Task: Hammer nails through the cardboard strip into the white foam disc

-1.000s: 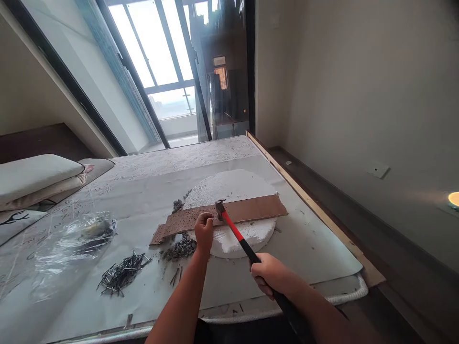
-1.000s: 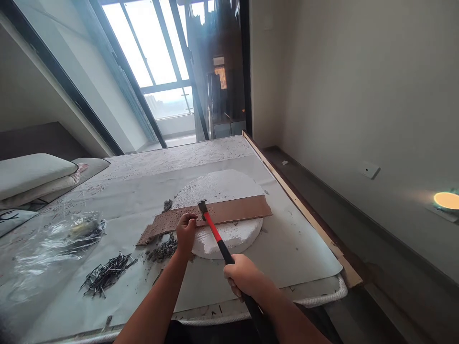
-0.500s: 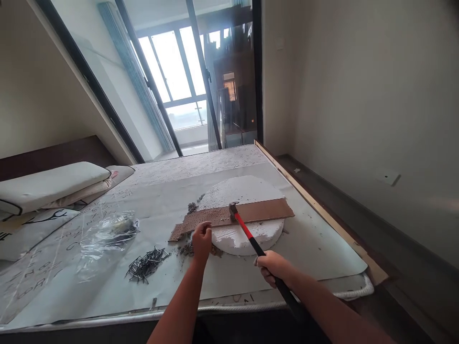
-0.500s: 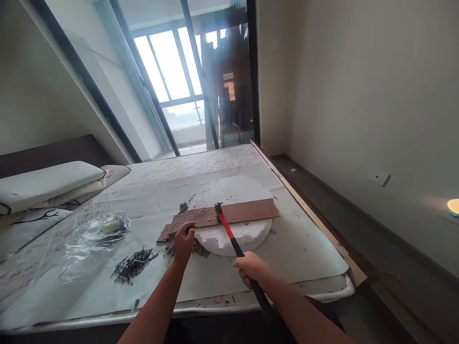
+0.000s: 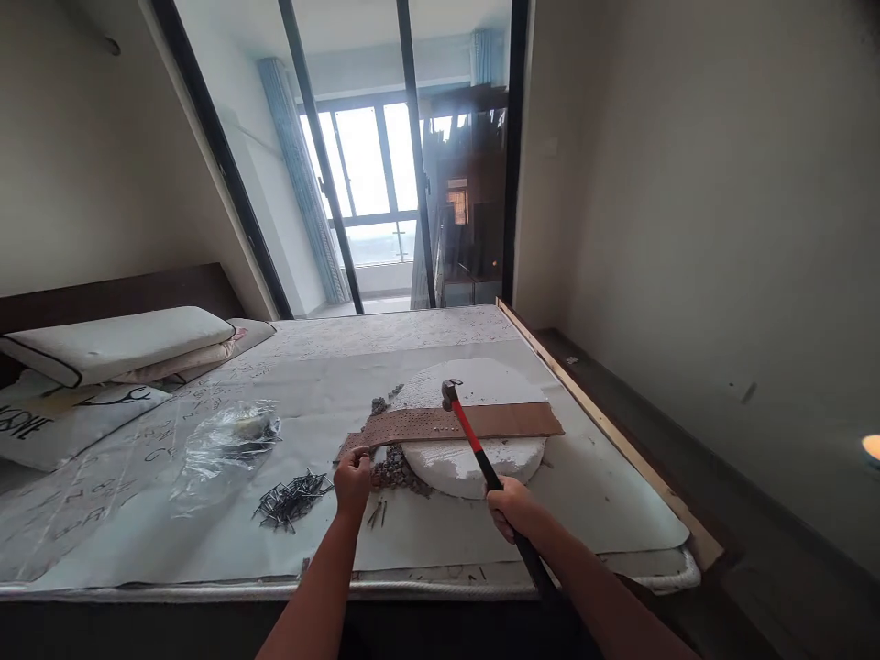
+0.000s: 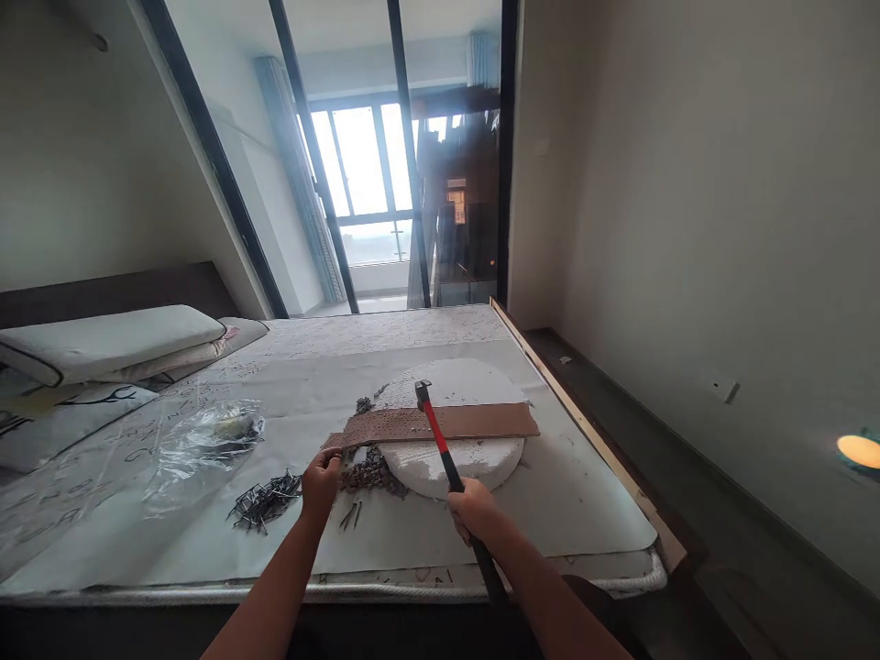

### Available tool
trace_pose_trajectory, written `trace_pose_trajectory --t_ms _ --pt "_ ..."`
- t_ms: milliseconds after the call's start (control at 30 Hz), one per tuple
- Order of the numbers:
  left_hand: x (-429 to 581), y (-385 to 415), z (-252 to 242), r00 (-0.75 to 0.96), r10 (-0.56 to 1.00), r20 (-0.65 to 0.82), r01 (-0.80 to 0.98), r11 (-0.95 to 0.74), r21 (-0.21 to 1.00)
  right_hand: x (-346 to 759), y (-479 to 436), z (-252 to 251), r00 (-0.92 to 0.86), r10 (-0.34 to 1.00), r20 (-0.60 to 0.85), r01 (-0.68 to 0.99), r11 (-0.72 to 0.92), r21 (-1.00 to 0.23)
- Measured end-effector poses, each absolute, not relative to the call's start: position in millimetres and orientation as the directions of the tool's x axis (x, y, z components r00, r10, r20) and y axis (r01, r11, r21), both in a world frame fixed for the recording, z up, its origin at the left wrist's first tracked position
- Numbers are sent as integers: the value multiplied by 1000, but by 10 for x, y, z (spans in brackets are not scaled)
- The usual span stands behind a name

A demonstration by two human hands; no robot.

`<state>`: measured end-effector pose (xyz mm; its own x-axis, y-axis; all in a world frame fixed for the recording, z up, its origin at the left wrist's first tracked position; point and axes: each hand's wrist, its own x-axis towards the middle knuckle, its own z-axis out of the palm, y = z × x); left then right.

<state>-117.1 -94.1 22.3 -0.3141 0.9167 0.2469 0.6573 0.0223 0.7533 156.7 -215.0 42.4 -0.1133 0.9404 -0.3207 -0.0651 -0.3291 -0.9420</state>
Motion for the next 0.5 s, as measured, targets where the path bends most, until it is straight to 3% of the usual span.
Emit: trace_pose_trajectory --t_ms 100,267,367,500 --pt "-1349 -915 128 -229 966 121 787 111 606 1537 -2157 348 -115 939 -324 -52 -331 -942" --pt "-1505 -916 -117 -37 987 -156 942 86 324 1527 -2134 162 -116 912 -394 -82 -404 -911" --pt "-1524 -934 -245 -37 978 -204 940 104 326 1538 -2124 122 -136 897 -421 -120 -436 -892" --pt "-1500 -934 -355 -57 985 -165 905 121 409 1553 -2119 123 -137 892 -431 -146 -448 -882"
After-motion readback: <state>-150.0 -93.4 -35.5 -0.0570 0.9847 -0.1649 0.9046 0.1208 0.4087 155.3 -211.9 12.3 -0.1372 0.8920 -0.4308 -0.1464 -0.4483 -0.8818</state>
